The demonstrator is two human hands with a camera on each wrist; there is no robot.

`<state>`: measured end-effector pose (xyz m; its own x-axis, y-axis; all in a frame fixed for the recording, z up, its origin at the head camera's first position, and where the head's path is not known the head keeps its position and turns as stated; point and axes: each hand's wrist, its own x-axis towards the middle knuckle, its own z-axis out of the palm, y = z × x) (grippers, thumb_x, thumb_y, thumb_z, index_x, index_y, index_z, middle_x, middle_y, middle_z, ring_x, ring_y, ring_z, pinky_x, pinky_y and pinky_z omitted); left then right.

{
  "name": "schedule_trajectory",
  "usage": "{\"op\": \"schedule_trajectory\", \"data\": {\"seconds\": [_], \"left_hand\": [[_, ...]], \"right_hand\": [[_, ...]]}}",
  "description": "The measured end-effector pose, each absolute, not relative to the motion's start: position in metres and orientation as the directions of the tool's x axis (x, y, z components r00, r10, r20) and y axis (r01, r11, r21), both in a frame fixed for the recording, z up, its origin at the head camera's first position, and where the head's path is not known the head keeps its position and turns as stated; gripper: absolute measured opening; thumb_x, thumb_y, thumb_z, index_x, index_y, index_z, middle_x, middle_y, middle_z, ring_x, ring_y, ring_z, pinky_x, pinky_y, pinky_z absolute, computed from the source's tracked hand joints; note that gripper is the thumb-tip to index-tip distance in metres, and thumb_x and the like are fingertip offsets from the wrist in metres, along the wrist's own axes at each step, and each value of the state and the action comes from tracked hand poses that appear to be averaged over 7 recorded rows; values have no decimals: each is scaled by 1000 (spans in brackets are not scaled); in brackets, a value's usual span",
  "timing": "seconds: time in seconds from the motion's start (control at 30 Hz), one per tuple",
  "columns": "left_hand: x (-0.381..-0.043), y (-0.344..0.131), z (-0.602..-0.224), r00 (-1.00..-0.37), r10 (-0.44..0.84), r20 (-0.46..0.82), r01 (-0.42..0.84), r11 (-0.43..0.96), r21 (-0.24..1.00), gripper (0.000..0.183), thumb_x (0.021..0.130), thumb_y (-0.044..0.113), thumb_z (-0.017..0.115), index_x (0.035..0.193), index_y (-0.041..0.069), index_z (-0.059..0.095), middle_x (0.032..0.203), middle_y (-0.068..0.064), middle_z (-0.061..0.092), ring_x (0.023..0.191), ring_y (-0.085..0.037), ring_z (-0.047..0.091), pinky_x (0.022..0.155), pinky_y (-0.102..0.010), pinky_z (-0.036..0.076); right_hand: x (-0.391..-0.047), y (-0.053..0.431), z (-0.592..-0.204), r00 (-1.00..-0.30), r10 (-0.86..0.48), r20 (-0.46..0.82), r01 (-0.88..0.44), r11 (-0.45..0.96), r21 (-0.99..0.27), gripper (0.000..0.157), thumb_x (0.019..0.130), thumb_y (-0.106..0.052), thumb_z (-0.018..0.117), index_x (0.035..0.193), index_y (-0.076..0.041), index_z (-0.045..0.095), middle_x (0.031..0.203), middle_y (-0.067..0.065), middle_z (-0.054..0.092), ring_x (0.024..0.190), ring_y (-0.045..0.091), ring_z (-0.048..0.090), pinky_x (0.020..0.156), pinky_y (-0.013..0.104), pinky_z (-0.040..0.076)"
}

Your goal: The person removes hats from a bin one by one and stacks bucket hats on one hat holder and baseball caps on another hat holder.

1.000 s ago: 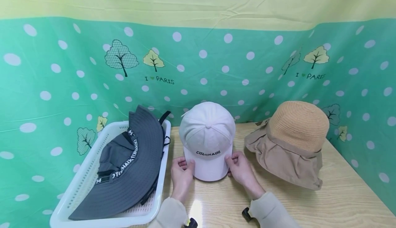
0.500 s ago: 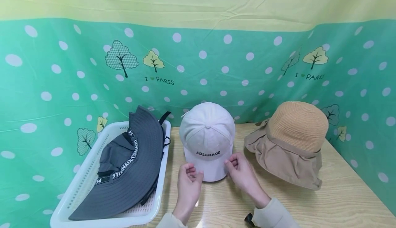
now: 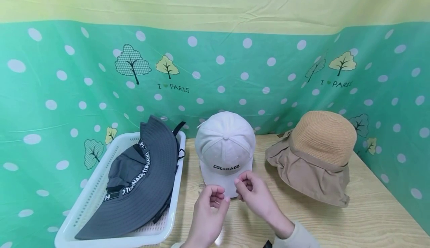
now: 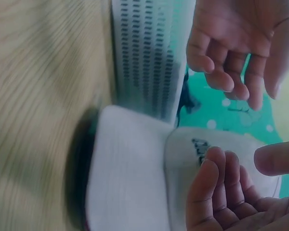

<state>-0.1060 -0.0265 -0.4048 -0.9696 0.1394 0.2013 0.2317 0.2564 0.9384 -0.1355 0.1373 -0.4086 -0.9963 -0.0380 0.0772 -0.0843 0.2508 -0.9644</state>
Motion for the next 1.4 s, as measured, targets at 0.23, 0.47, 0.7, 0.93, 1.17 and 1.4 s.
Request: {"op": "schedule_trajectory", "data": {"seconds": [0.23, 0.47, 0.7, 0.93, 1.17, 1.4], "left_hand": [[-100, -42, -374, -824, 272, 498, 567, 388, 727, 24, 79, 4, 72, 90, 21, 60, 84, 15, 54, 74, 1, 54, 62, -21, 47], [-110, -62, -348, -829, 291, 478, 557, 502, 661, 20, 79, 7, 73, 87, 21, 61, 79, 22, 50, 71, 2, 51, 61, -21, 47], [-129, -81, -337, -806, 323, 496, 571, 646, 507, 19, 76, 12, 75, 82, 23, 62, 73, 22, 48, 67, 1, 50, 59, -19, 41], [-154, -101, -327, -880, 310, 360, 459, 751, 476, 9, 81, 20, 73, 85, 19, 64, 70, 15, 53, 64, -3, 51, 60, -25, 44], [-184, -125, -321, -962, 241, 132, 272, 769, 578, 13, 84, 22, 71, 86, 11, 63, 72, 4, 58, 65, -9, 53, 62, -29, 45], [-204, -134, -320, -976, 213, 39, 208, 871, 444, 21, 86, 26, 69, 90, 8, 62, 75, -3, 60, 64, -16, 55, 55, -31, 45]], "right_hand": [[-130, 124, -401, -992, -95, 86, -106, 233, -967, 16, 95, -16, 59, 92, -1, 57, 72, 6, 59, 61, 21, 61, 57, 28, 53], [-128, 111, -397, -983, -153, 101, -130, 192, -973, 15, 96, -16, 58, 93, -1, 57, 73, 6, 59, 62, 19, 61, 58, 28, 53], [-128, 95, -395, -973, -198, 118, -151, 162, -975, 15, 95, -15, 59, 91, -1, 58, 74, 7, 61, 61, 18, 61, 57, 28, 52], [-130, 78, -396, -965, -242, 102, -139, 141, -980, 16, 95, -17, 59, 92, -2, 59, 75, 8, 64, 61, 15, 62, 59, 29, 54], [-132, 60, -400, -951, -295, 97, -136, 114, -984, 17, 94, -19, 60, 94, -1, 60, 74, 7, 65, 59, 15, 62, 55, 26, 52], [-135, 48, -409, -940, -332, 77, -117, 101, -988, 16, 93, -19, 60, 90, -4, 62, 72, 7, 66, 58, 15, 63, 53, 24, 51]]}}
